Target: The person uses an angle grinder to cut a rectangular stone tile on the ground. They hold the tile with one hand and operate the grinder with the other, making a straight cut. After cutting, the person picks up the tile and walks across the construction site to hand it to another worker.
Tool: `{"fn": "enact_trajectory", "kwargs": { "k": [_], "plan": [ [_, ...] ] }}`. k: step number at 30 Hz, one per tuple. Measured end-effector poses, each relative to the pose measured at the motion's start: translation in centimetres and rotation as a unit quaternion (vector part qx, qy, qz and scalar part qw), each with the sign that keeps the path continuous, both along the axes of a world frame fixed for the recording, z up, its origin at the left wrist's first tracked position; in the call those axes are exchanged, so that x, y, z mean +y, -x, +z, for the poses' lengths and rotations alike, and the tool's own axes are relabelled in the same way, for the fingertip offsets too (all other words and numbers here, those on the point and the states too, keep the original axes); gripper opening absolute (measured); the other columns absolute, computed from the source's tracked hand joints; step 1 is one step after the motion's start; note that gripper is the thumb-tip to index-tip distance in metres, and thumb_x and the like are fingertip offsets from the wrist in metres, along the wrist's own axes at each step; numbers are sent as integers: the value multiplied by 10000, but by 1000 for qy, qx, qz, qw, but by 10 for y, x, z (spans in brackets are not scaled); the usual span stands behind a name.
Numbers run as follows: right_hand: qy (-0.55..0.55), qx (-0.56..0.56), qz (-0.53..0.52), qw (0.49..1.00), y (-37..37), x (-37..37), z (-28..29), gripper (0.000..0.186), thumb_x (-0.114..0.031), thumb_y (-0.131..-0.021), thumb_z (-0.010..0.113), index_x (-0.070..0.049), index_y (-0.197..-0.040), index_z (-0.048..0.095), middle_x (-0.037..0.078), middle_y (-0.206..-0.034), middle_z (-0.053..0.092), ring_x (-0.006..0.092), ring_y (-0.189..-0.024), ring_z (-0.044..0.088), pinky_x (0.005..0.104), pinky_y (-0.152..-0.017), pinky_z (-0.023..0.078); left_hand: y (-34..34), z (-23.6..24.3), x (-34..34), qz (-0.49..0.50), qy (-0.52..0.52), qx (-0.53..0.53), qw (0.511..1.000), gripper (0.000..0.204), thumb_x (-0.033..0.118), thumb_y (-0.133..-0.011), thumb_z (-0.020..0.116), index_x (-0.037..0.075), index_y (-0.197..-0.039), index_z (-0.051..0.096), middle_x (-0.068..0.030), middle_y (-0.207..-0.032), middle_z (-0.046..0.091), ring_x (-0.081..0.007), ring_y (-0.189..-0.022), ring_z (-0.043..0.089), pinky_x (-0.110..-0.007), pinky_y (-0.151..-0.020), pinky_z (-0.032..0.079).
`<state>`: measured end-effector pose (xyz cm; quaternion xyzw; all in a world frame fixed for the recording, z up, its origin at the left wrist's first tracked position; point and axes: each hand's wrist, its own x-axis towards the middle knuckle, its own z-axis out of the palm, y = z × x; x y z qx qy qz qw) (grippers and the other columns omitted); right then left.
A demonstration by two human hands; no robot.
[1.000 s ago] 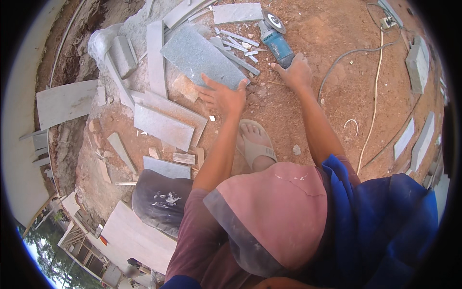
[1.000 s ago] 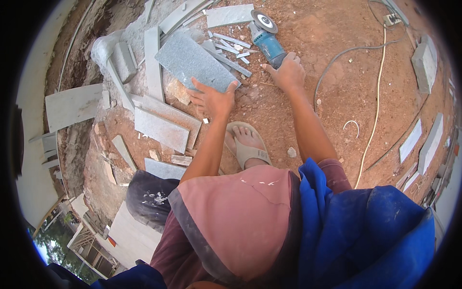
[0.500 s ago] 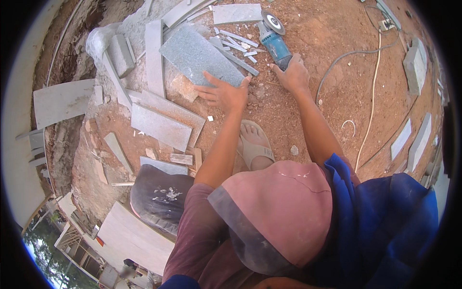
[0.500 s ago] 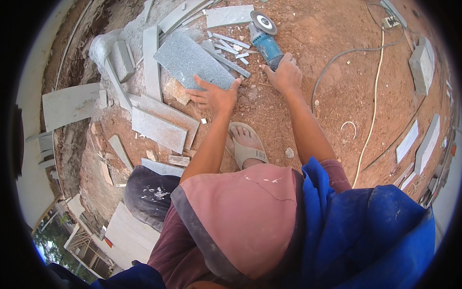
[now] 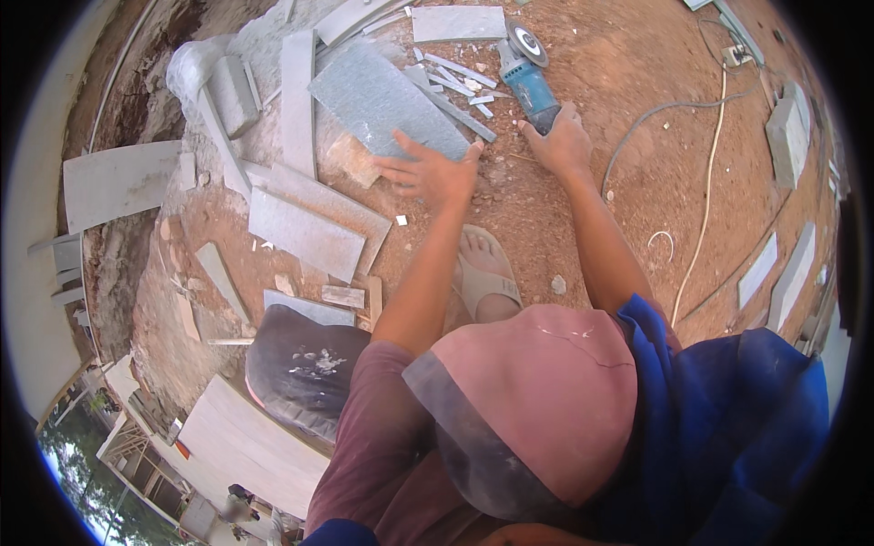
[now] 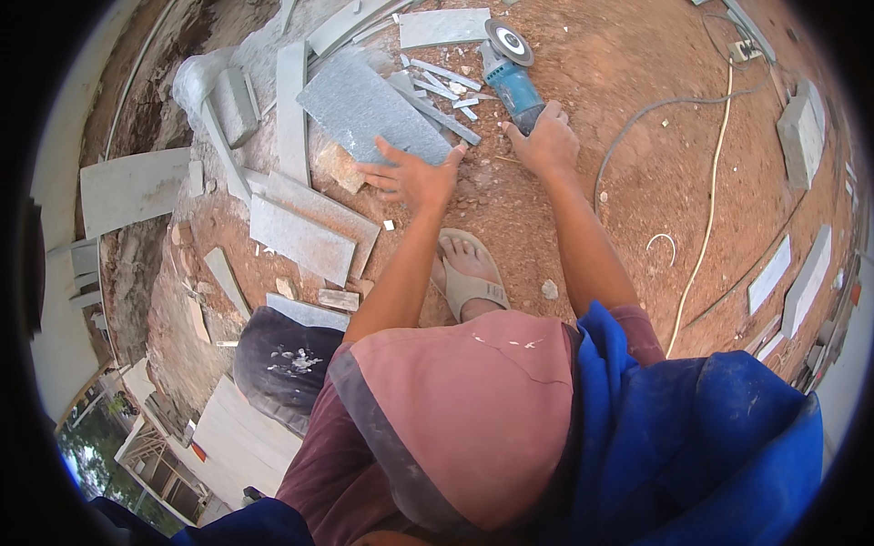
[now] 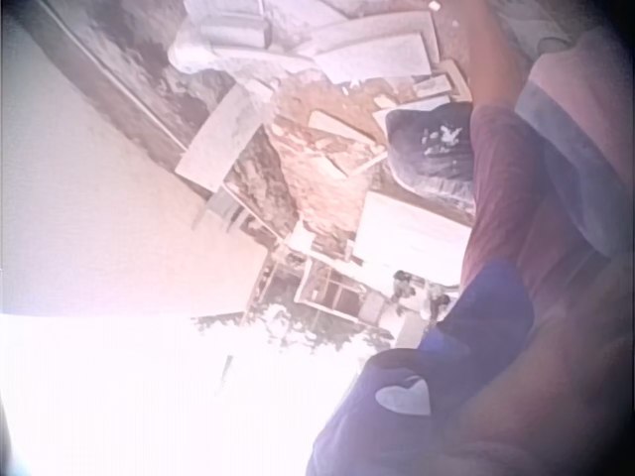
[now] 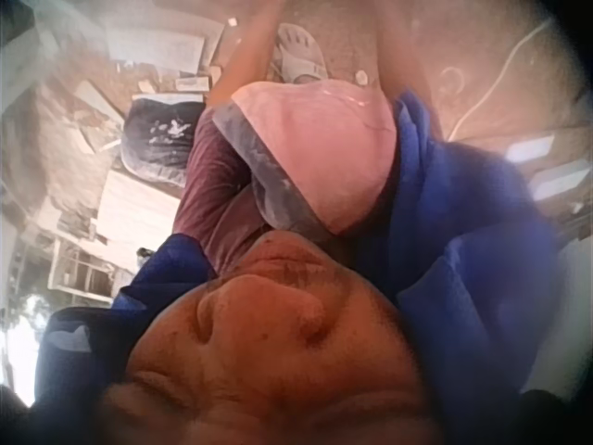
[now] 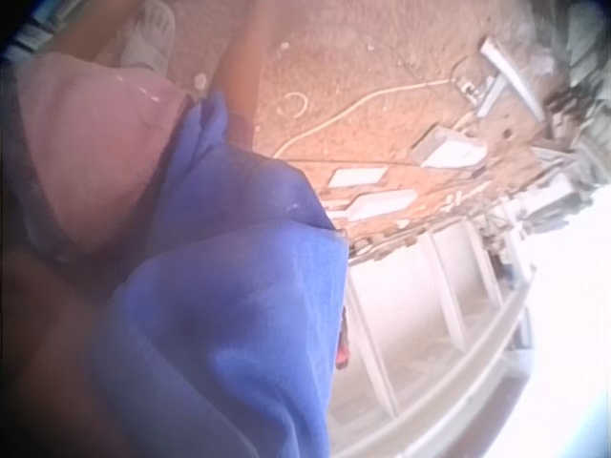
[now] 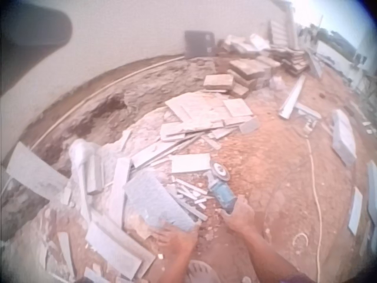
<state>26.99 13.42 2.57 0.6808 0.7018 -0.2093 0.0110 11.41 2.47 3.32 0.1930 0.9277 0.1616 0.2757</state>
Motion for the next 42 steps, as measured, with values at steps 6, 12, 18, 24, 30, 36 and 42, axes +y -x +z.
{"fn": "enact_trajectory", "kwargs": {
  "k": [6, 12, 18, 24, 30, 36, 42],
  "plan": [
    [-6, -4, 4, 1000, 0, 0, -1, 870, -640, -848, 779, 52, -1281, 478, 302, -1224, 661, 461, -1105, 693, 536, -932, 551, 1, 0, 0, 0, -14, 4, 1000, 1444, 439, -733, 967, 43, -1645, -80, -518, -1574, -226, -647, -1526, -149, -790, -1188, 116],
    [-9, 2, 9, 1000, -1, 0, 0, 876, -681, -845, 764, 48, -1246, 489, 321, -1206, 667, 487, -1087, 692, 549, -926, 543, 1, -1, 2, 4, -13, 0, 1000, 1445, 417, -731, 971, 55, -1642, -89, -517, -1575, -223, -651, -1522, -150, -801, -1176, 143],
    [-18, 23, 11, 1000, -2, -2, -4, 810, -619, -876, 752, 53, -1244, 490, 328, -1206, 660, 490, -1082, 687, 557, -926, 540, 1, -3, 3, 12, -13, 0, 1000, 1441, 404, -725, 976, 56, -1644, -77, -508, -1581, -230, -647, -1524, -154, -809, -1172, 139],
    [-39, 37, 37, 998, -3, -6, -9, 725, -461, -877, 775, 55, -1279, 461, 326, -1209, 653, 483, -1093, 678, 556, -949, 538, 0, -6, 3, 7, -6, 3, 1000, 1433, 420, -732, 969, 53, -1645, -73, -502, -1583, -237, -648, -1525, -143, -807, -1170, 142],
    [4, 56, 13, 998, 2, -8, -1, 751, -410, -855, 801, 51, -1321, 435, 339, -1215, 653, 498, -1104, 673, 558, -951, 535, 1, -5, 2, 5, -10, 3, 1000, 1425, 420, -733, 967, 57, -1646, -65, -504, -1580, -237, -650, -1523, -142, -810, -1164, 152],
    [-2, 76, 12, 997, 7, -12, 3, 787, -418, -832, 831, 37, -1338, 437, 327, -1228, 656, 489, -1117, 673, 549, -964, 530, 1, -5, 1, 4, -11, 4, 1000, 1415, 411, -734, 968, 56, -1643, -57, -505, -1579, -236, -647, -1525, -150, -816, -1159, 164],
    [-7, 77, 8, 997, 7, -12, -2, 826, -441, -830, 836, 32, -1376, 436, 319, -1252, 648, 476, -1131, 672, 537, -974, 530, 1, -3, 1, 3, -11, -2, 1000, 1418, 416, -741, 963, 52, -1643, -67, -508, -1579, -230, -649, -1525, -143, -815, -1161, 160]
  ]
}}
